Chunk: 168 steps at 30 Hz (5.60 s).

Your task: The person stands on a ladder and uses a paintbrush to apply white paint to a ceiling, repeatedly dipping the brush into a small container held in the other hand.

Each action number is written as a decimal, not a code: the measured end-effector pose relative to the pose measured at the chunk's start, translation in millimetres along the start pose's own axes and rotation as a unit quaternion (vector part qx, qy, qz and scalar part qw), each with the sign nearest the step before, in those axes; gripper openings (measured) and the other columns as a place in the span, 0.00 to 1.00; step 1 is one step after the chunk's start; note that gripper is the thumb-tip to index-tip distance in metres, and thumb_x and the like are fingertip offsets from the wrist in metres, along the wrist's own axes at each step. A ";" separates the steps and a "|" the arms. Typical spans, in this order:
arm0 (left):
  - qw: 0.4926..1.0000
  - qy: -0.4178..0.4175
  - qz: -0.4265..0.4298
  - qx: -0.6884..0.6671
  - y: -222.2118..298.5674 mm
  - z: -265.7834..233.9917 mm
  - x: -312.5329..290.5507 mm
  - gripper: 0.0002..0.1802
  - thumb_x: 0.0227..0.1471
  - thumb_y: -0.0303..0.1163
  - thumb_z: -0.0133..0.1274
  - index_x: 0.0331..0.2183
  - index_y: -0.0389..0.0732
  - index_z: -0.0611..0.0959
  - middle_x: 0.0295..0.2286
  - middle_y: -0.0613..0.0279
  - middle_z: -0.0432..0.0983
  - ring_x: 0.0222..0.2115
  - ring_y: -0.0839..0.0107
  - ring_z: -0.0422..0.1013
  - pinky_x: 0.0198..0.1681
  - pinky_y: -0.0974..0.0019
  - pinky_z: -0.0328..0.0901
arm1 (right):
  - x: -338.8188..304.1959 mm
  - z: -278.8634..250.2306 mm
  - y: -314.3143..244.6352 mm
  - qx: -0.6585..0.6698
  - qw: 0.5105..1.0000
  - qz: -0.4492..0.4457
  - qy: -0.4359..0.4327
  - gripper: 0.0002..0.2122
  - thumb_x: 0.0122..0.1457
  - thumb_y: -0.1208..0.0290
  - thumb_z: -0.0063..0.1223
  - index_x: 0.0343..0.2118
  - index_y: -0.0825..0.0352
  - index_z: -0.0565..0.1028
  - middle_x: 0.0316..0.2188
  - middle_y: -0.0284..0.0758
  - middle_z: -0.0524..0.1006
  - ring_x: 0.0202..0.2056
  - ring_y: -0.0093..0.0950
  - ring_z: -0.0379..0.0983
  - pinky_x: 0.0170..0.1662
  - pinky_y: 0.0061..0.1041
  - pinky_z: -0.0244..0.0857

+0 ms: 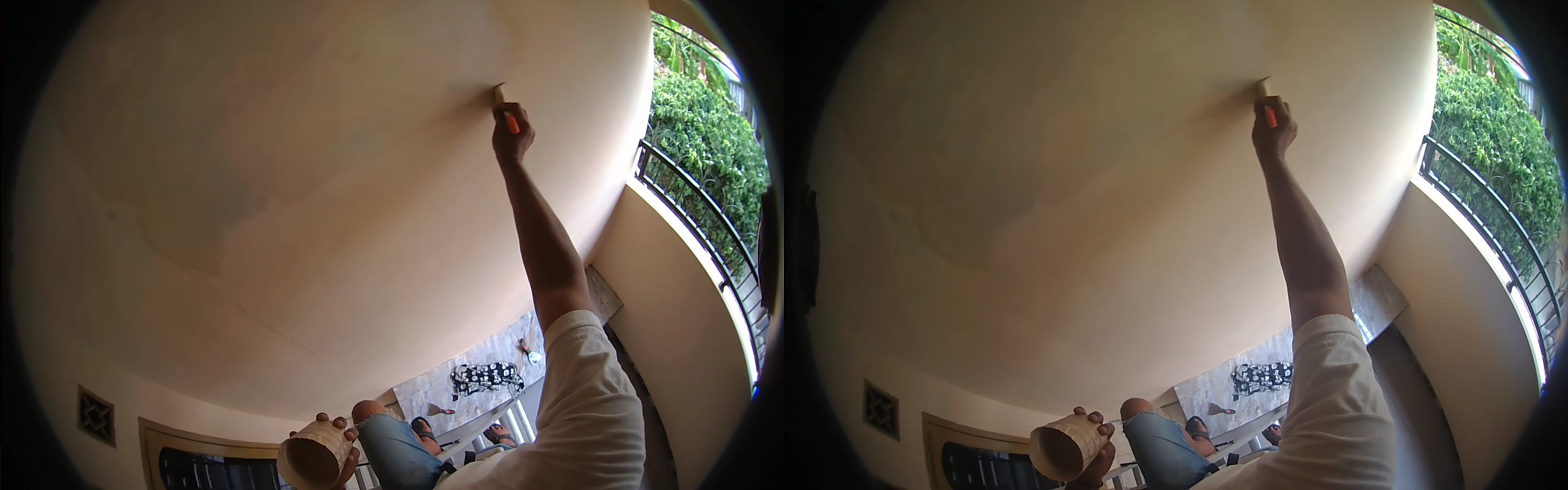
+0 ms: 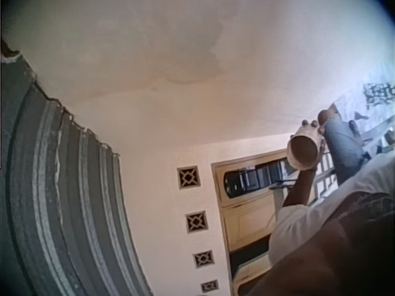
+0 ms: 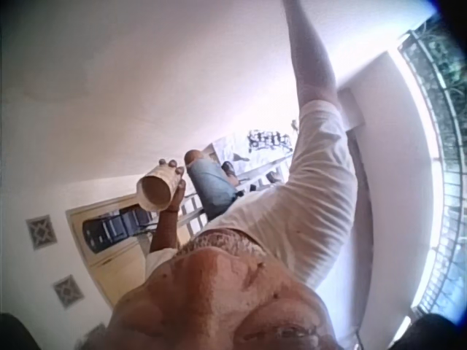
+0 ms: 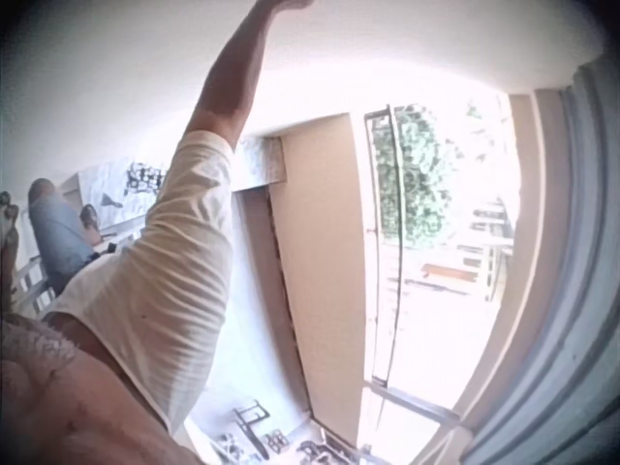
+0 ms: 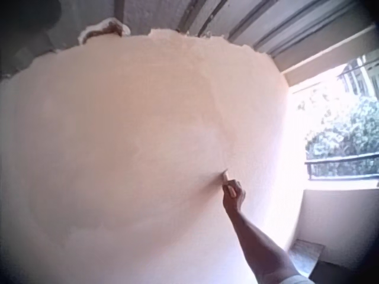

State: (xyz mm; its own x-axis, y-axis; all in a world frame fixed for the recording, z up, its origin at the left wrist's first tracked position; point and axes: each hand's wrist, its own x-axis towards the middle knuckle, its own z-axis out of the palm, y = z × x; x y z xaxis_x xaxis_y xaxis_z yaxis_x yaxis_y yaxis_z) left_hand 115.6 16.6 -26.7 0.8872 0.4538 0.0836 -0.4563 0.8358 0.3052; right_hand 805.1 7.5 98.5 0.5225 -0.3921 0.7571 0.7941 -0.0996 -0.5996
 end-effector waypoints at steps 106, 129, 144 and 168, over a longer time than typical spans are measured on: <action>0.969 0.157 0.051 0.185 -0.6 5.9 -29.6 0.30 0.50 0.22 0.65 0.55 0.42 0.73 0.49 0.54 0.74 0.49 0.64 0.75 0.54 0.56 0.72 | -117.3 87.2 -283.2 0.261 0.744 -0.386 -0.479 0.07 0.53 0.84 0.63 0.32 0.65 0.79 0.32 0.36 0.81 0.36 0.36 0.81 0.37 0.30 0.75; 0.986 0.143 0.068 -0.044 -1.3 13.2 -23.3 0.20 0.65 0.52 0.49 0.47 0.47 0.77 0.47 0.53 0.78 0.51 0.52 0.74 0.55 0.40 0.70 | 25.0 153.9 -390.6 0.274 0.786 -0.272 -0.483 0.01 0.59 0.78 0.62 0.32 0.64 0.80 0.33 0.28 0.83 0.38 0.20 0.79 0.46 0.23 0.71; 0.982 0.181 0.040 0.044 -8.0 -9.1 -26.5 0.33 0.61 0.62 0.44 0.55 0.47 0.74 0.49 0.57 0.76 0.53 0.56 0.73 0.58 0.43 0.67 | -118.5 127.3 -328.2 0.248 0.740 -0.493 -0.383 0.09 0.50 0.81 0.62 0.31 0.57 0.79 0.32 0.31 0.80 0.35 0.35 0.78 0.37 0.34 0.75; 0.983 0.178 0.027 0.023 -7.6 -1.5 -18.6 0.34 0.61 0.63 0.41 0.54 0.46 0.75 0.50 0.55 0.76 0.52 0.56 0.74 0.57 0.44 0.68 | -67.9 127.0 -333.5 0.228 0.758 -0.518 -0.323 0.09 0.48 0.82 0.61 0.30 0.58 0.78 0.30 0.28 0.80 0.33 0.32 0.77 0.37 0.32 0.74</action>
State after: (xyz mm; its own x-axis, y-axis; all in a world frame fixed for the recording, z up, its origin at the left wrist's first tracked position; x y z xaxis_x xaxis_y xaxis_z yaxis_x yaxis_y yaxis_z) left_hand 102.6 2.3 -32.0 0.7781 0.5832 -0.2333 -0.4912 0.7965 0.3525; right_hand 544.2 183.5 279.9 -0.5290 0.2250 0.8182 0.8301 0.3372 0.4440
